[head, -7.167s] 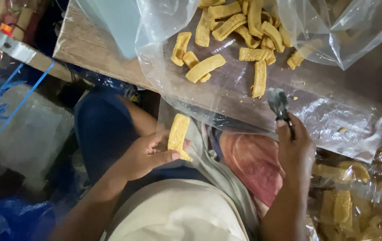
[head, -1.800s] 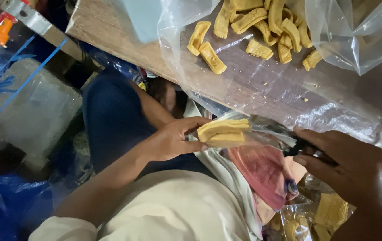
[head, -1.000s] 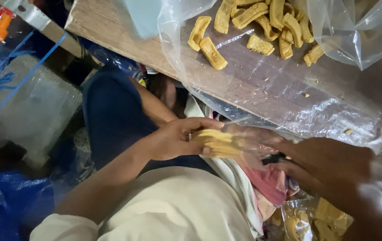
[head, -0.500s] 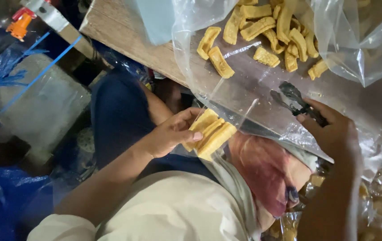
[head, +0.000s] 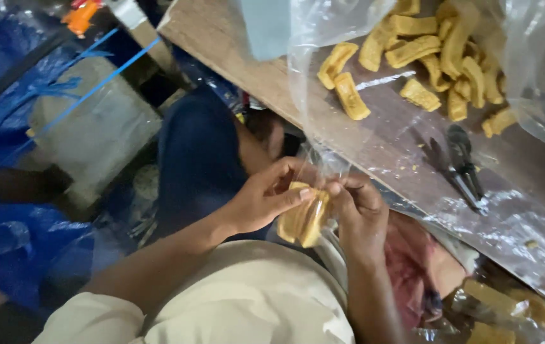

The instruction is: Manually filling small plastic bags with fried snacks and sealing them using a heat sealer

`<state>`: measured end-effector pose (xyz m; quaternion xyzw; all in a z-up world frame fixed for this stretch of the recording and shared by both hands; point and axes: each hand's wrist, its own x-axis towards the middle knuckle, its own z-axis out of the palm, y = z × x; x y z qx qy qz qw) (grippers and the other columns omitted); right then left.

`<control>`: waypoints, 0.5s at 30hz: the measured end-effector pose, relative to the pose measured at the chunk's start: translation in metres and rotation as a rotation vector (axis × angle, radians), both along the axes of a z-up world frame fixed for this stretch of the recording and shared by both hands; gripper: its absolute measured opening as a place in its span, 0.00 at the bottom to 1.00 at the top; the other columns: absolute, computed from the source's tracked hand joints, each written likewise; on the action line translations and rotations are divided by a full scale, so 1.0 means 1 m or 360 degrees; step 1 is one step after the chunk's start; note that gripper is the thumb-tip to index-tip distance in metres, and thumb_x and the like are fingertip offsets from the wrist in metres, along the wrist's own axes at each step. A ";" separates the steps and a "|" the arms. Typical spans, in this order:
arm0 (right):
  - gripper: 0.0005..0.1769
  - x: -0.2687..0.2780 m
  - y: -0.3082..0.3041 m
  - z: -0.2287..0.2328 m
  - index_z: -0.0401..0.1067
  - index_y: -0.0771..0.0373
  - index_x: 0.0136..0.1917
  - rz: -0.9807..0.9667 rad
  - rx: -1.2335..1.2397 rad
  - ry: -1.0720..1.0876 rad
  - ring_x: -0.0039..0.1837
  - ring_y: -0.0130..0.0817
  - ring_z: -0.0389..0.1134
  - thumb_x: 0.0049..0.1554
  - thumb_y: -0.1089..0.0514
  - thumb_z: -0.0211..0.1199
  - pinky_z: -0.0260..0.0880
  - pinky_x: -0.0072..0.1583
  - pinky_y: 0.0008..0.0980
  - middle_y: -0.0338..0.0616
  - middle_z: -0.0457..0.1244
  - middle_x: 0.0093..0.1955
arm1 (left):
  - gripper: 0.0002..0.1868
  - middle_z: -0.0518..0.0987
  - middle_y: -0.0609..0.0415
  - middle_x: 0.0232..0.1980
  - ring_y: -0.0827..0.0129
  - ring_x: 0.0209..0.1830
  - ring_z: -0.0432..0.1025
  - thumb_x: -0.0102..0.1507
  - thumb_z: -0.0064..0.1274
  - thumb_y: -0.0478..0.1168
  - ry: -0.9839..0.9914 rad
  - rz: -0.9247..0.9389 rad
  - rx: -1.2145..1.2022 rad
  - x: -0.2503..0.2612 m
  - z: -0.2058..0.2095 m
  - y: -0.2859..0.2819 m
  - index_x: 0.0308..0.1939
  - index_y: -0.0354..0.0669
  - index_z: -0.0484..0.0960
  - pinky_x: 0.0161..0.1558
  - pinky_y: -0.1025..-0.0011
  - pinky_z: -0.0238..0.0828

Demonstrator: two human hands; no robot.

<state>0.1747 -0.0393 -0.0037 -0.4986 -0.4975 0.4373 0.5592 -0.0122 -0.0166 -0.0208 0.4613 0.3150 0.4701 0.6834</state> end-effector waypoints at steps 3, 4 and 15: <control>0.07 -0.019 0.005 0.017 0.75 0.70 0.48 0.0077 0.0007 -0.0200 0.44 0.27 0.68 0.61 0.61 0.67 0.71 0.45 0.28 0.50 0.71 0.42 | 0.13 0.77 0.56 0.36 0.78 0.37 0.69 0.68 0.59 0.40 0.0107 0.0183 0.0097 -0.017 0.022 -0.005 0.55 0.42 0.82 0.39 0.79 0.72; 0.08 -0.027 0.008 0.026 0.76 0.70 0.48 0.0107 0.0073 -0.0333 0.44 0.27 0.67 0.61 0.61 0.67 0.71 0.45 0.29 0.51 0.71 0.42 | 0.10 0.78 0.57 0.36 0.79 0.38 0.69 0.70 0.55 0.41 0.0106 0.0272 0.0125 -0.022 0.029 -0.007 0.53 0.42 0.83 0.41 0.79 0.72; 0.10 -0.121 0.045 0.069 0.68 0.68 0.57 0.0286 0.0333 -0.0478 0.41 0.34 0.72 0.66 0.60 0.60 0.73 0.45 0.31 0.49 0.71 0.41 | 0.08 0.86 0.45 0.45 0.71 0.43 0.78 0.70 0.54 0.37 0.0140 0.1156 0.0276 -0.085 0.039 0.001 0.52 0.39 0.77 0.43 0.73 0.76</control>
